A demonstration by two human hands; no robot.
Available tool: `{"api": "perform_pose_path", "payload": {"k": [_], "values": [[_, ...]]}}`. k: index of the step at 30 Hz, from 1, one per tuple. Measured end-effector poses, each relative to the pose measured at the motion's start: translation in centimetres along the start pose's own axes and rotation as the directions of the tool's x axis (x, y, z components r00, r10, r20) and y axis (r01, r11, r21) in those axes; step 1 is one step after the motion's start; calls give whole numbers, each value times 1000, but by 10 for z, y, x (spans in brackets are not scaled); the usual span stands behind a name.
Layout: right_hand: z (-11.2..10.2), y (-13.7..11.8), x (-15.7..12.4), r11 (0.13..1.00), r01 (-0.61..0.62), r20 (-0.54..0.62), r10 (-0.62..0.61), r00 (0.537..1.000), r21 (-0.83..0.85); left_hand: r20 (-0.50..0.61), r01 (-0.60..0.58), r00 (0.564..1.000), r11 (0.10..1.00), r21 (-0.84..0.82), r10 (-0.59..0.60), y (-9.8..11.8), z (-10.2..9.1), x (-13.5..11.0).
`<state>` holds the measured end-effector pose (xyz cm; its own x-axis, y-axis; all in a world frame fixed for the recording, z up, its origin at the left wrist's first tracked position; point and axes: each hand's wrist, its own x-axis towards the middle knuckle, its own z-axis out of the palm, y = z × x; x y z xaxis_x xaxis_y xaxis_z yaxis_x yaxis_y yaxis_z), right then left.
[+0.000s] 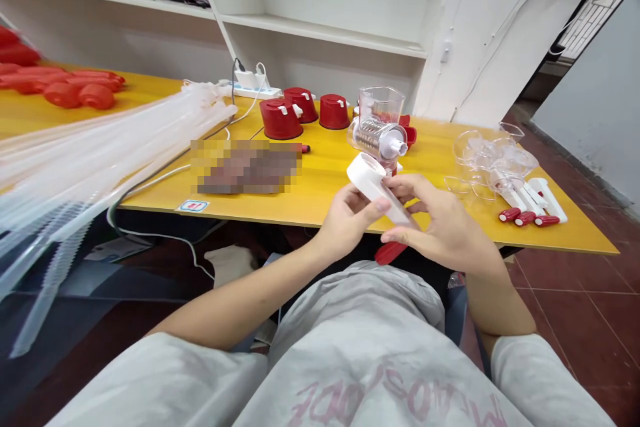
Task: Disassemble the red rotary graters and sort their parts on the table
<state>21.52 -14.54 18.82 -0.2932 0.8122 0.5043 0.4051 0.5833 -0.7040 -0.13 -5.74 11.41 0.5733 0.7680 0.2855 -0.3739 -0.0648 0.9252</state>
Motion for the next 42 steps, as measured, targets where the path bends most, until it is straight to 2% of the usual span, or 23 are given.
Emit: {"api": "perform_pose_path", "payload": {"k": [2,3,6,8,12,16,26,33,39,42], "values": [[-8,-5,-3,1000,-14,52,16,999,-26,-17,46,999,994,-94,-48,-11,-14,-3],[-11,-6,-4,999,-22,27,22,999,-29,19,77,997,989,-130,-75,-15,-21,-4],[-16,-4,-5,999,-20,-169,12,986,-48,207,170,969,971,-166,-134,-30,-34,-2],[-14,1,-2,997,4,-208,-20,978,-80,289,199,946,965,-172,-143,-42,-38,1],[-6,19,11,987,39,-29,-44,999,-153,337,201,933,960,-193,-127,-63,-44,5],[1,38,22,975,40,53,-29,998,-217,344,195,932,958,-212,-114,-72,-45,6],[-15,47,22,893,283,236,-208,949,-351,336,209,931,961,-181,-139,-57,-35,4],[-20,46,24,883,318,285,-224,932,-344,355,267,918,937,-226,-177,-57,-34,2],[-15,48,22,859,342,277,-248,929,-381,334,257,929,930,-263,-162,-63,-37,0],[-16,47,20,849,325,287,-216,933,-416,339,252,929,927,-277,-151,-67,-36,1]]}}
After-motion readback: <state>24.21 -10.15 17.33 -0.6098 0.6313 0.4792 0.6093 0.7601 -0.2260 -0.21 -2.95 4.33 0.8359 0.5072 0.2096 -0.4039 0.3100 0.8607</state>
